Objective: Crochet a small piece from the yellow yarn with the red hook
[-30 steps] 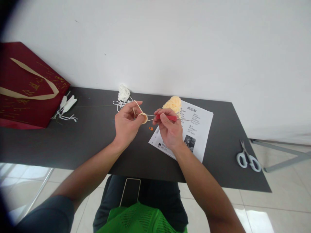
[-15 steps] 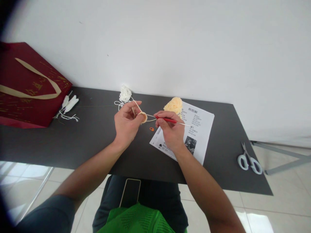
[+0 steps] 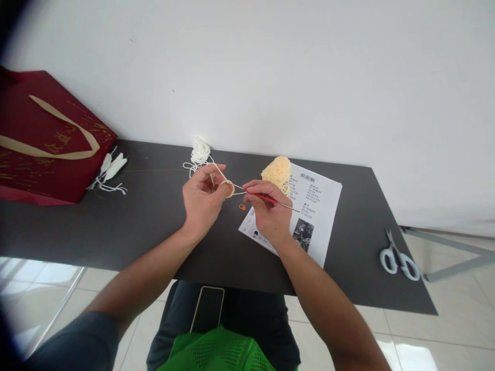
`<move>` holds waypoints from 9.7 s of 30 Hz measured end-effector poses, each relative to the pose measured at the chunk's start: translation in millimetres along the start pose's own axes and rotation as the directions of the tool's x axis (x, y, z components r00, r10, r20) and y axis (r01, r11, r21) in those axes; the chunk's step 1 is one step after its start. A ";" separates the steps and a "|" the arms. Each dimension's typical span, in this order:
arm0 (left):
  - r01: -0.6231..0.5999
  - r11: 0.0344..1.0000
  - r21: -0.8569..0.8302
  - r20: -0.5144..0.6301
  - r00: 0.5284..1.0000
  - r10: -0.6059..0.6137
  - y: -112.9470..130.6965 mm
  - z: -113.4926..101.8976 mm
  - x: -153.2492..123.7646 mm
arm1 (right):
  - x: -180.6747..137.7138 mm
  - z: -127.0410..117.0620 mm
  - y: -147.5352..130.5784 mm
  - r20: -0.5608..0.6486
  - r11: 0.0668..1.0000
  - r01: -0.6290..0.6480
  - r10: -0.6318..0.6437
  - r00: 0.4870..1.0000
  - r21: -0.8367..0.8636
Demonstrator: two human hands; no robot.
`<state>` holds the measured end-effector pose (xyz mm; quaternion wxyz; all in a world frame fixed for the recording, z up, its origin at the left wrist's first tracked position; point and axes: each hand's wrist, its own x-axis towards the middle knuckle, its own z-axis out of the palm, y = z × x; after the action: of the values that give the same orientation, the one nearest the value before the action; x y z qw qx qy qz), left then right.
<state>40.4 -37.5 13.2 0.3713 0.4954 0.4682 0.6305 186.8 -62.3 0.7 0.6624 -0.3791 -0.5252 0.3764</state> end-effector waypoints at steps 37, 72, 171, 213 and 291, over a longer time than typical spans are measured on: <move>0.485 0.671 -0.560 0.191 0.864 -0.465 1.2 4.6 5.4 | -11.1 1.0 24.9 0.210 0.736 0.546 -0.506 0.836 -0.400; -0.011 0.996 0.087 0.019 1.000 0.009 0.3 1.2 -4.9 | -2.5 4.3 -3.8 -0.136 0.993 0.106 -0.114 0.984 -0.060; 0.087 0.955 -0.284 0.173 0.984 -0.038 -10.1 -3.5 6.7 | 11.5 3.0 -6.1 -0.103 0.927 -0.133 0.179 0.978 0.351; 0.178 0.938 -0.298 0.229 0.967 -0.111 -5.0 -3.6 4.5 | 9.1 11.0 -5.7 -0.045 0.789 -0.408 0.479 0.877 0.459; 0.702 0.656 -0.276 0.714 0.607 -0.349 3.0 -18.7 26.0 | 18.3 -4.5 -5.4 0.119 0.903 -0.189 0.154 0.981 0.386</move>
<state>16.2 -18.3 21.9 0.7975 0.3758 0.2586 0.3949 194.8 -48.7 12.4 0.6665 -0.2659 -0.4306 0.5474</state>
